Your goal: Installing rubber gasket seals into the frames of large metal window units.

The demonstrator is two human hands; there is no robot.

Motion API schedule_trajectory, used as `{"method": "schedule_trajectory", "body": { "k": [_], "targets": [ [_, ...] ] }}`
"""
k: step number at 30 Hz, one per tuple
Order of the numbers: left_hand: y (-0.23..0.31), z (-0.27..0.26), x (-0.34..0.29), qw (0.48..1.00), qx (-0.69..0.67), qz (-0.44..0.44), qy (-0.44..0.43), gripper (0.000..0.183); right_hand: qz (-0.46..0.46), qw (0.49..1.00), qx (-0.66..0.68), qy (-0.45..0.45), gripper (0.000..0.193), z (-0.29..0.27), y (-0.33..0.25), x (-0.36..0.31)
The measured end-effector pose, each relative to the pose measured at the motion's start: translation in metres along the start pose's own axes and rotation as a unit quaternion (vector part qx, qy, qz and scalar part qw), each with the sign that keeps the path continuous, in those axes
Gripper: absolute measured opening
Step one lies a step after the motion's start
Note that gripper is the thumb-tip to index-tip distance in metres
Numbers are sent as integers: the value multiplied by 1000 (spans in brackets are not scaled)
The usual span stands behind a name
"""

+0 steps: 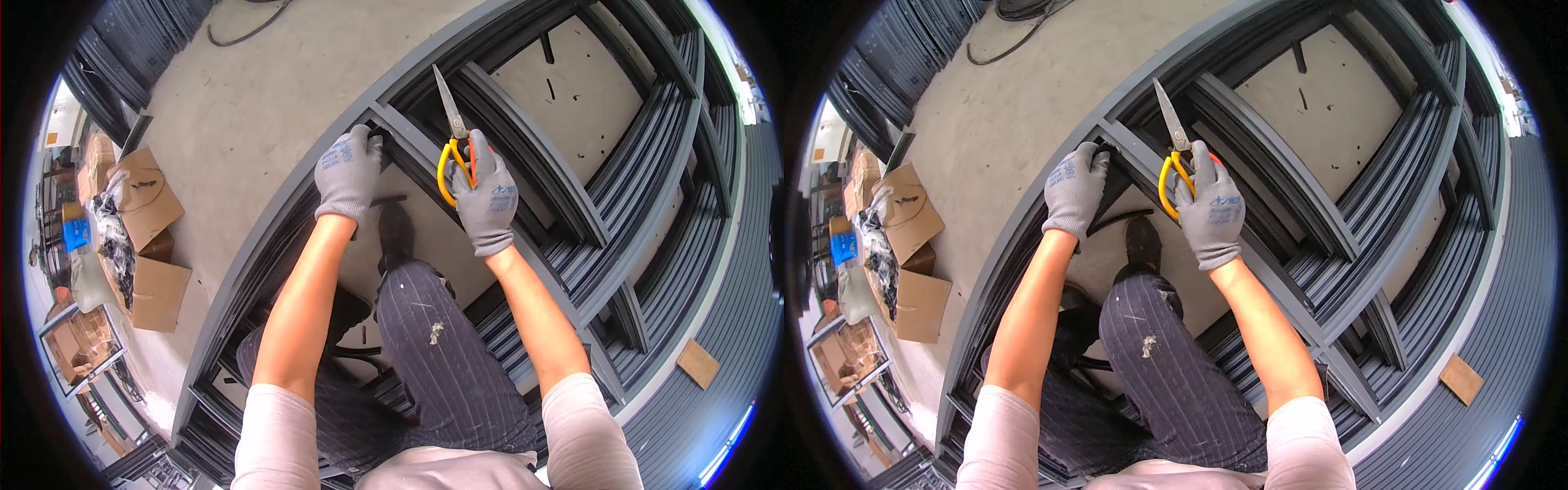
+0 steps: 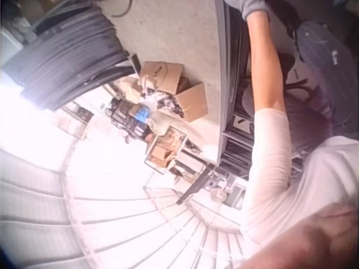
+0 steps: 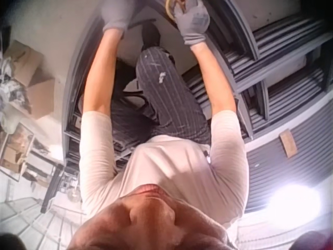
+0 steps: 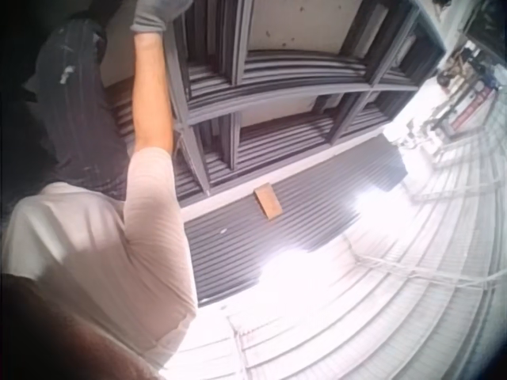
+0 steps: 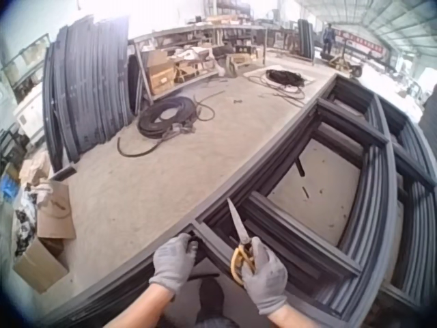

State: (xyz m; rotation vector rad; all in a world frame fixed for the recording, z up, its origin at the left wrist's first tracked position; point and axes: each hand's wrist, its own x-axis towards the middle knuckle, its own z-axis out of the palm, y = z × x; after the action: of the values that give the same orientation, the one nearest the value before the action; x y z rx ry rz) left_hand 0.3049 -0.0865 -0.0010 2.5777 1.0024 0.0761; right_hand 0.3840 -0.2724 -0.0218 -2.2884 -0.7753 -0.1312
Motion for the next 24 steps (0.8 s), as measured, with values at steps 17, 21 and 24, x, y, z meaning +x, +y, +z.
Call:
{"method": "schedule_trajectory", "body": {
  "k": [17,21,24],
  "targets": [
    [-14,-62,-77,879,-426,-100,-188,25,326,769,398,-379,38,-87,-64,-83],
    [-14,-69,-85,861,-469,-92,-174,26,318,786,333,-414,49,-83,-80,-71],
    [-12,-82,-83,857,-458,-122,-202,25,247,831,316,-386,55,-70,-70,-77]
  ]
}}
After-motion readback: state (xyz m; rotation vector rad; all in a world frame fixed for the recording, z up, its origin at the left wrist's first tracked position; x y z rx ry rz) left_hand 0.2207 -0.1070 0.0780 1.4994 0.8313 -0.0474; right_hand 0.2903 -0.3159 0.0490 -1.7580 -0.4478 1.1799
